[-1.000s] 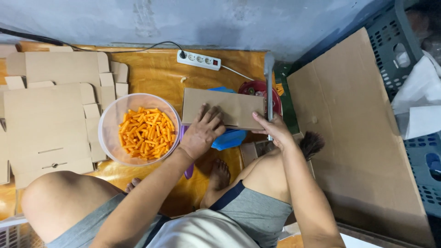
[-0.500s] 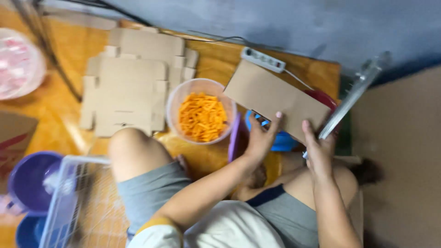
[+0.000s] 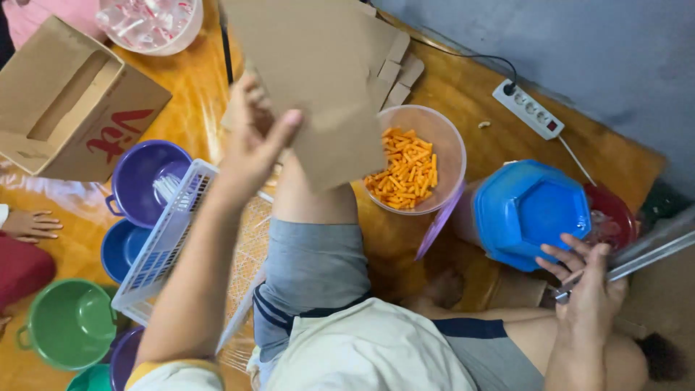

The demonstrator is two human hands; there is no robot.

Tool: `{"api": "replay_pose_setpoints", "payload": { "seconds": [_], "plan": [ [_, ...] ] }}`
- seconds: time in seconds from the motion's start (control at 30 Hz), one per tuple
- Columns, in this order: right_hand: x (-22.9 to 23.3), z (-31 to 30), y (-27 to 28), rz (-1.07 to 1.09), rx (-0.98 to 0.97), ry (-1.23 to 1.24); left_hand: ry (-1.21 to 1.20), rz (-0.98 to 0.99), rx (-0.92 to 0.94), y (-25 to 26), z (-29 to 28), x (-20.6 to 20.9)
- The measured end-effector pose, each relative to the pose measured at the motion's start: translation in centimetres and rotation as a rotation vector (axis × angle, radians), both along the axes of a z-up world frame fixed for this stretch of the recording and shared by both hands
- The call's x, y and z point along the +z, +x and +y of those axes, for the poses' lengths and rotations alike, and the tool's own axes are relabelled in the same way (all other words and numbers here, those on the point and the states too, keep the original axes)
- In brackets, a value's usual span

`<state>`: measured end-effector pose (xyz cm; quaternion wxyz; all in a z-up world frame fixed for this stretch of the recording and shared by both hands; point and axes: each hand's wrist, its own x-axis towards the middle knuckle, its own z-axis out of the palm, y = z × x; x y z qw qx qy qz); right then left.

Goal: Packaging snacks by filling small bags using tongs and placing them into a cardboard box.

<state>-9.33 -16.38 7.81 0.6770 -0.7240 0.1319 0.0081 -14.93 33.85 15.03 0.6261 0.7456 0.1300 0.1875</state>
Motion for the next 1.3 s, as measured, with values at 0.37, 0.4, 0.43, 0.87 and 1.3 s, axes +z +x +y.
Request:
{"api": "replay_pose_setpoints", "payload": {
  "seconds": [0.37, 0.4, 0.43, 0.87, 1.3],
  "plan": [
    [-1.7, -0.6, -0.3, 0.055, -0.147, -0.065, -0.051, 1.124, 0.273, -22.8, 18.7, -6.1],
    [-1.8, -0.2, 0.1, 0.048, -0.147, -0.065, -0.052, 1.117, 0.272, -23.1, 18.7, -7.4],
    [-1.8, -0.3, 0.0, 0.055, -0.157, -0.077, -0.158, 1.225, 0.237, -23.8, 18.1, -8.9],
    [-0.4, 3.5, -1.9, 0.065, -0.074, -0.145, -0.228, 1.202, -0.053, -24.5, 13.5, -38.4],
    [-3.1, 0.3, -2.0, -0.003, -0.176, -0.194, 0.52, 0.378, 0.636, -10.7, 12.0, -23.9]
  ]
}}
